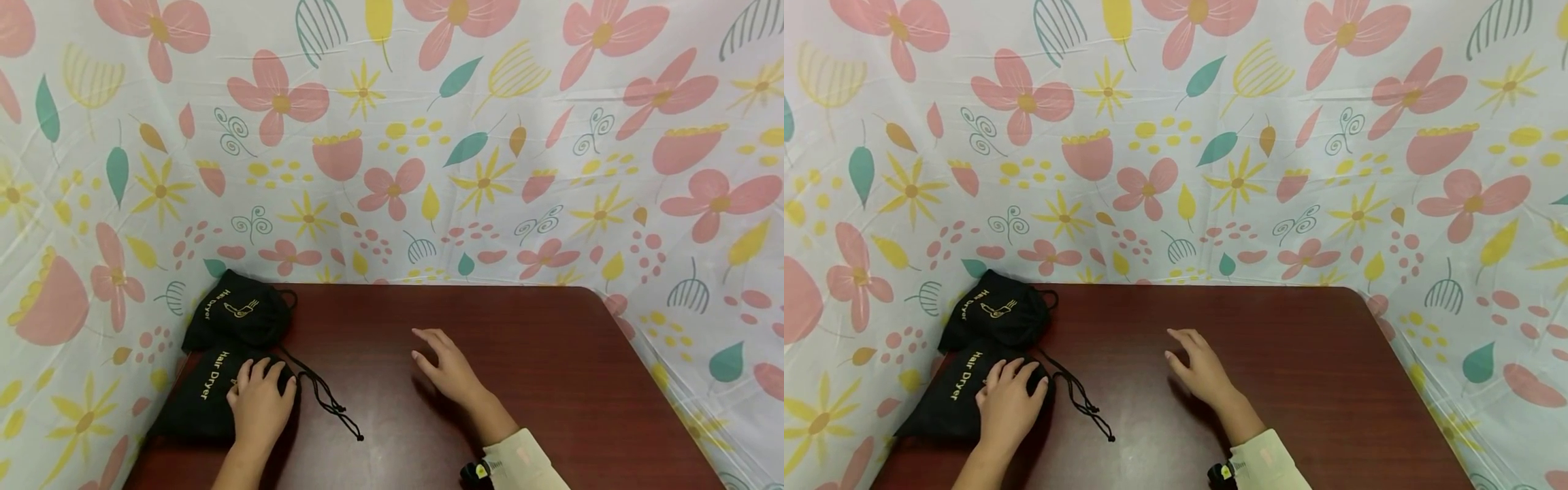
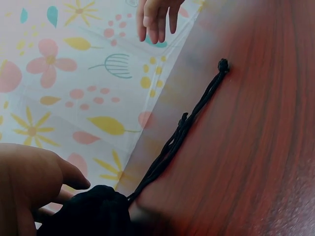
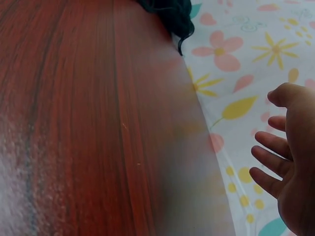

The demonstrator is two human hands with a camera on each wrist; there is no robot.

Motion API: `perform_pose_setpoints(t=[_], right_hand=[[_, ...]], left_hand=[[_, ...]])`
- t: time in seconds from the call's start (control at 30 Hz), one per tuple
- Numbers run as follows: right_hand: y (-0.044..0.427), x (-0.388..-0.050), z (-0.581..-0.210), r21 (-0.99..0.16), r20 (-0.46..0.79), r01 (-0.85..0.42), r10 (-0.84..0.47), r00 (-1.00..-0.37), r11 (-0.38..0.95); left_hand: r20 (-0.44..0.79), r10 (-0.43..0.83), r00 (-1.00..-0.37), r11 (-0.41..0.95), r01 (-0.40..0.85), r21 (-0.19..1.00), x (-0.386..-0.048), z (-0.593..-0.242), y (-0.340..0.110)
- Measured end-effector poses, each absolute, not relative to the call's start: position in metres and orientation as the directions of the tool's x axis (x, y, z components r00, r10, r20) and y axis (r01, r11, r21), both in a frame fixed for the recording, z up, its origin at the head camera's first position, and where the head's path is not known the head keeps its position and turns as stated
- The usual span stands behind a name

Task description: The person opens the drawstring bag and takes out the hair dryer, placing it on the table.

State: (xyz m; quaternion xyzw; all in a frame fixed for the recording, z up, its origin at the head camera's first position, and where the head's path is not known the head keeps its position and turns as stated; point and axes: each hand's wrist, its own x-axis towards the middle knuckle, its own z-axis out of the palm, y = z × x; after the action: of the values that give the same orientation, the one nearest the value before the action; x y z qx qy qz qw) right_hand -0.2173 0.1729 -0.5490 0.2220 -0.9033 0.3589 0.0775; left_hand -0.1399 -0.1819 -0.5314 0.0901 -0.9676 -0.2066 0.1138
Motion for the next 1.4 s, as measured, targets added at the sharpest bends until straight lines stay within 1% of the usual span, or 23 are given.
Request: perform_pose_setpoints(t=[0.23, 0.7, 0.97, 1.2, 1.4], right_hand=[[0.169, -0.216, -0.55, -0.624, 0.311, -0.472, -0.356, -0.881, 0.623], [0.159, -0.217, -0.552, -0.625, 0.314, -0.486, -0.373, -0.873, 0.611], [0.153, -0.214, -0.548, -0.648, 0.298, -0.48, -0.383, -0.874, 0.591], [0.149, -0.213, -0.546, -0.667, 0.279, -0.469, -0.39, -0.878, 0.579], [0.147, -0.214, -0.549, -0.667, 0.271, -0.467, -0.395, -0.878, 0.581]], left_hand=[[0.216, -0.206, -0.954, 0.907, -0.103, 0.409, -0.137, -0.534, -0.174], [0.181, -0.18, -0.967, 0.906, -0.091, 0.414, -0.128, -0.533, -0.161], [0.239, -0.164, -0.957, 0.909, -0.052, 0.414, -0.124, -0.536, -0.154], [0.202, -0.144, -0.969, 0.91, -0.05, 0.411, -0.121, -0.537, -0.149], [0.222, -0.128, -0.967, 0.914, -0.028, 0.405, -0.12, -0.538, -0.143]])
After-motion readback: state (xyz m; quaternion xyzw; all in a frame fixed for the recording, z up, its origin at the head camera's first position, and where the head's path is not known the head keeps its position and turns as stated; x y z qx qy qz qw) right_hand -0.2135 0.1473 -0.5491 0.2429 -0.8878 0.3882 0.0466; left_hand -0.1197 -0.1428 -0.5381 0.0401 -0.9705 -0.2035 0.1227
